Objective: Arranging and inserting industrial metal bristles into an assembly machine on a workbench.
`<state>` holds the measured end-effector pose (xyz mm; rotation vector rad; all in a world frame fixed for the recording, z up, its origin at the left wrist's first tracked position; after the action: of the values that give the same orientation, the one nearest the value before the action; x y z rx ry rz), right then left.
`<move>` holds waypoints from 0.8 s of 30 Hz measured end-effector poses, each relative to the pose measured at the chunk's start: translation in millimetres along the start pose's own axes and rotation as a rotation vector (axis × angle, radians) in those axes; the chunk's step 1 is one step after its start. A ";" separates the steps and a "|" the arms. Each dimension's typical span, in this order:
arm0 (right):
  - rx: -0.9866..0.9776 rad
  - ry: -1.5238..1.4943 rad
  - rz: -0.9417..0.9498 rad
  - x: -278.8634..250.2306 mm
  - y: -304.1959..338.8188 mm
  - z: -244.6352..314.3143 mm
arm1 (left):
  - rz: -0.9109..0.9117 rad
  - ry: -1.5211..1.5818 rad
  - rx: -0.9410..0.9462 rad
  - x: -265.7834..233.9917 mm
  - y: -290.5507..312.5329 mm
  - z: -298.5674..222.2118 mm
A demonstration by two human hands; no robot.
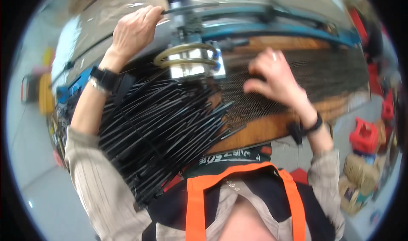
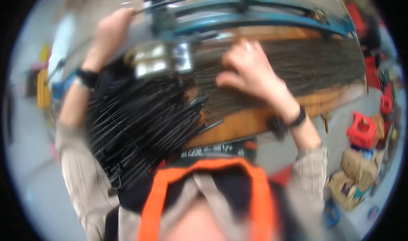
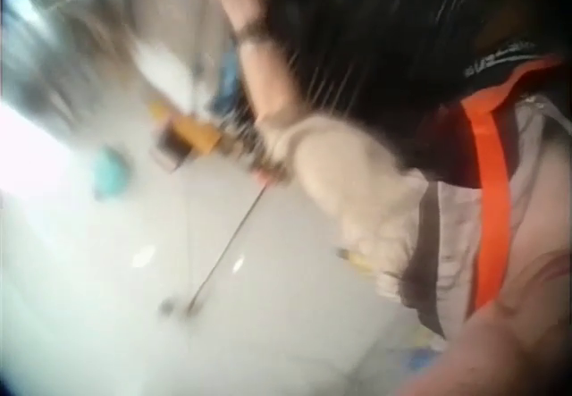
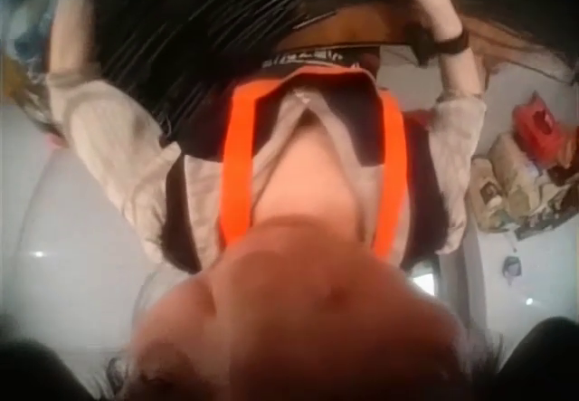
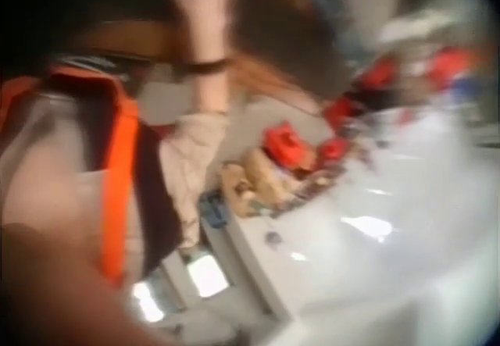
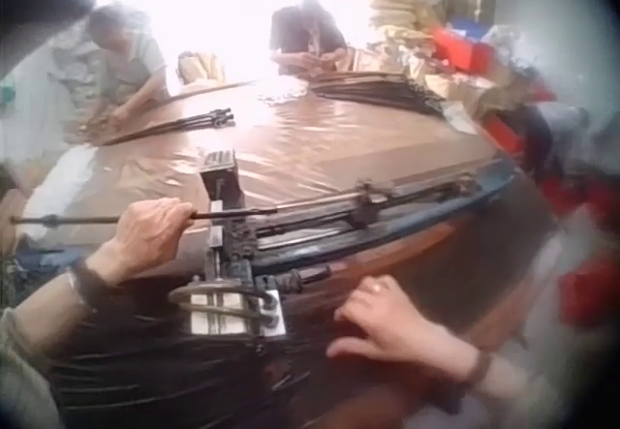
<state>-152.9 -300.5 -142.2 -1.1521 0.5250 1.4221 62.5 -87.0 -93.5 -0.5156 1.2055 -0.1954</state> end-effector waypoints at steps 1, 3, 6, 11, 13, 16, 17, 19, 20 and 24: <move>-0.008 0.038 -0.006 5.4 18.8 16.8 | -0.010 -0.096 0.060 -1.5 8.4 3.3; -0.011 0.023 -0.009 14.3 26.9 23.5 | -0.004 -0.158 0.047 -6.5 25.5 24.3; -0.037 0.013 0.026 13.9 19.3 21.4 | -0.022 -0.260 0.043 -26.8 53.3 33.7; -0.084 -0.010 0.095 25.6 2.9 28.8 | 0.278 -0.022 -0.283 -57.9 112.4 -50.5; -0.125 -0.030 0.078 26.8 -4.8 41.9 | 0.346 0.113 -0.349 -46.8 121.8 -71.7; -0.104 0.070 0.083 29.0 -6.3 41.8 | 0.379 0.304 -0.357 -23.2 110.6 -80.5; -0.142 0.057 0.072 28.1 -8.0 46.3 | 0.423 0.295 -0.340 -19.9 108.4 -81.4; -0.091 -0.103 -0.004 15.2 -7.9 46.9 | 0.464 0.272 -0.335 -25.4 109.1 -81.0; -0.112 -0.104 -0.010 13.4 -9.1 53.2 | 0.516 0.282 -0.317 -27.6 110.1 -82.4; 0.372 -0.480 0.138 22.5 -0.7 38.6 | 0.632 0.362 -0.249 -35.0 107.5 -89.4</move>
<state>-161.8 -256.8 -145.4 -0.4633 0.5026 1.5737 -46.2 -3.8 -138.8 -0.2961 1.7001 0.4225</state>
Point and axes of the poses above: each hand's wrist, its own y-axis away from the middle knuckle, its own x-axis out of the palm, z = x × y, the point moved 7 cm from there along -y, towards the middle knuckle, and after that the axes turned 5 degrees about x, right-handed, at the moved point
